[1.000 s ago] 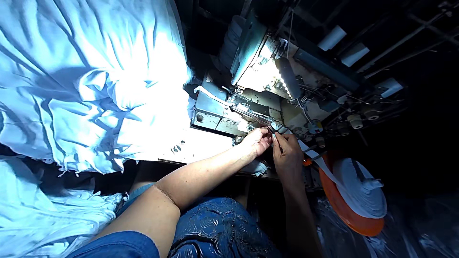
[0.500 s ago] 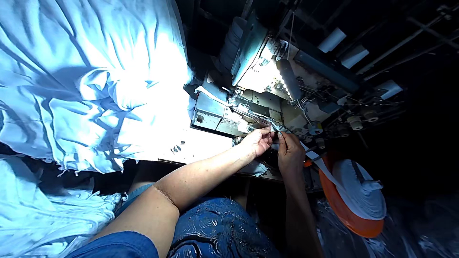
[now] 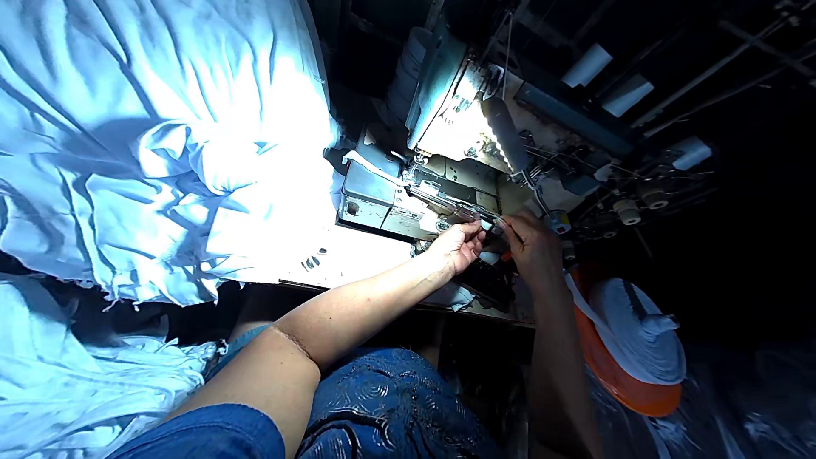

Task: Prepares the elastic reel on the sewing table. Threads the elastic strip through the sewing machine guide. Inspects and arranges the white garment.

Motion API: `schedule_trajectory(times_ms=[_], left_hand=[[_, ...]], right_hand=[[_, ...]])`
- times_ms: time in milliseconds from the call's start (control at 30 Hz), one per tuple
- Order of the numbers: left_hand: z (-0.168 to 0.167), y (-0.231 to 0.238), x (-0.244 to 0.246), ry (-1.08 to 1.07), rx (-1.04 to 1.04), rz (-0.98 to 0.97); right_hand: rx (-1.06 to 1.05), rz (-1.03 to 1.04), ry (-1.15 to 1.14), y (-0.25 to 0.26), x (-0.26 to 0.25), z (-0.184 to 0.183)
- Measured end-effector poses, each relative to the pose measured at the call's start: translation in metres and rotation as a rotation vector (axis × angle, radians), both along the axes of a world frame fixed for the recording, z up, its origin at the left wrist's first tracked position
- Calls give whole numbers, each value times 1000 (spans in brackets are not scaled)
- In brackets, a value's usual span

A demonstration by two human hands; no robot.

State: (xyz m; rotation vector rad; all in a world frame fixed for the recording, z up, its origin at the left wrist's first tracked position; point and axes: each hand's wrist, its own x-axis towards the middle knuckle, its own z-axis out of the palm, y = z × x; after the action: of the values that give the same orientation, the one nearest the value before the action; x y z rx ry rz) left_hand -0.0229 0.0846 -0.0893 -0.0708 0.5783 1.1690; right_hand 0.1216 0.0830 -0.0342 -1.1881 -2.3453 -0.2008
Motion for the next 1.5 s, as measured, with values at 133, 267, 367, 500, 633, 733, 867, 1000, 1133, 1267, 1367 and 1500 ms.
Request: schedule_trajectory(times_ms=[133,267,367,500,633,733,867,1000,1133,1267,1367,1500], left_hand=[[-2,1,0,-59,-5,-14],[-2,0,-2,-47,-4,-8],[0,-1,0,-34,15,3],[1,-2,0,-34,10,5],[-2,-1,1,-50,-4,25],[-1,-2,0,-51,-10,29],[2,-4,0,-50,-12,33],[8,-8,-3,-18,-34,19],[1,-8,-3,72,24,26],[-6,-9,-2,169,104,48],[0,-11,-2,186,91,57],[5,-10,2,197,37,83]], right_hand=[[-2,-33,44,-12,-1,3],[78,-17,148,-36,-6,-12],[104,-33,163,-44,-15,-31],[176,-58,172,-43,-23,-44],[188,-62,149,-39,-26,-42],[182,-78,146,-38,-28,-42],[181,-77,137,-37,-30,-43],[193,-65,130,-34,-30,-45],[210,-3,134,-28,-30,-47],[195,84,168,-18,-33,-49],[216,123,191,-14,-34,-49],[188,97,175,-20,-31,-46]])
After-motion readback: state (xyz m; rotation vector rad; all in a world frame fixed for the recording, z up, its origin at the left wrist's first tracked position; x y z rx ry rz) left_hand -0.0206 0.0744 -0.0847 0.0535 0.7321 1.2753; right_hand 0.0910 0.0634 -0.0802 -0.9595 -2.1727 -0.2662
